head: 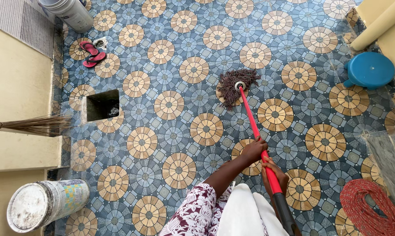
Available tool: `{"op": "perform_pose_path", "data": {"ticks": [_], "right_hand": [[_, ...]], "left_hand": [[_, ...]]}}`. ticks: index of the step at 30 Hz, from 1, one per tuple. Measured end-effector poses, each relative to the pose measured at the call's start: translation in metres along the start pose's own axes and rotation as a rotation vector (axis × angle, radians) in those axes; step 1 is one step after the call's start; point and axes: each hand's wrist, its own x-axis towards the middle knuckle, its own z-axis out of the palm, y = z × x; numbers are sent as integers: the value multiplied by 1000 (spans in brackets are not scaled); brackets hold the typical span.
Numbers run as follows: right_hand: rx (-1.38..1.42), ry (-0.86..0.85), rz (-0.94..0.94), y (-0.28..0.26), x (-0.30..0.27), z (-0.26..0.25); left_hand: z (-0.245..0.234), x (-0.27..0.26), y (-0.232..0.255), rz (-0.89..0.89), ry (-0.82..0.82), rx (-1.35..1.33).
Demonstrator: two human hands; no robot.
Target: The person mops a tiled floor using a mop, moving it across the surface to clean the area.
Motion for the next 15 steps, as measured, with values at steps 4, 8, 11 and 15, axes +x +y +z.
{"op": "perform_pose_path", "data": {"ticks": [4,8,11,15], "right_hand": [[-10,30,-46,24,46,26],[-56,40,-75,29,61,37],[-40,-20,-53,15,56,25],[-67,-20,-23,-28,28,2]], "left_hand": [[-23,44,-29,5,-24,44],[-34,63,-38,42,-46,98],[-28,54,-34,73,-2,77],[-16,26,-27,171,-124,-15]]}}
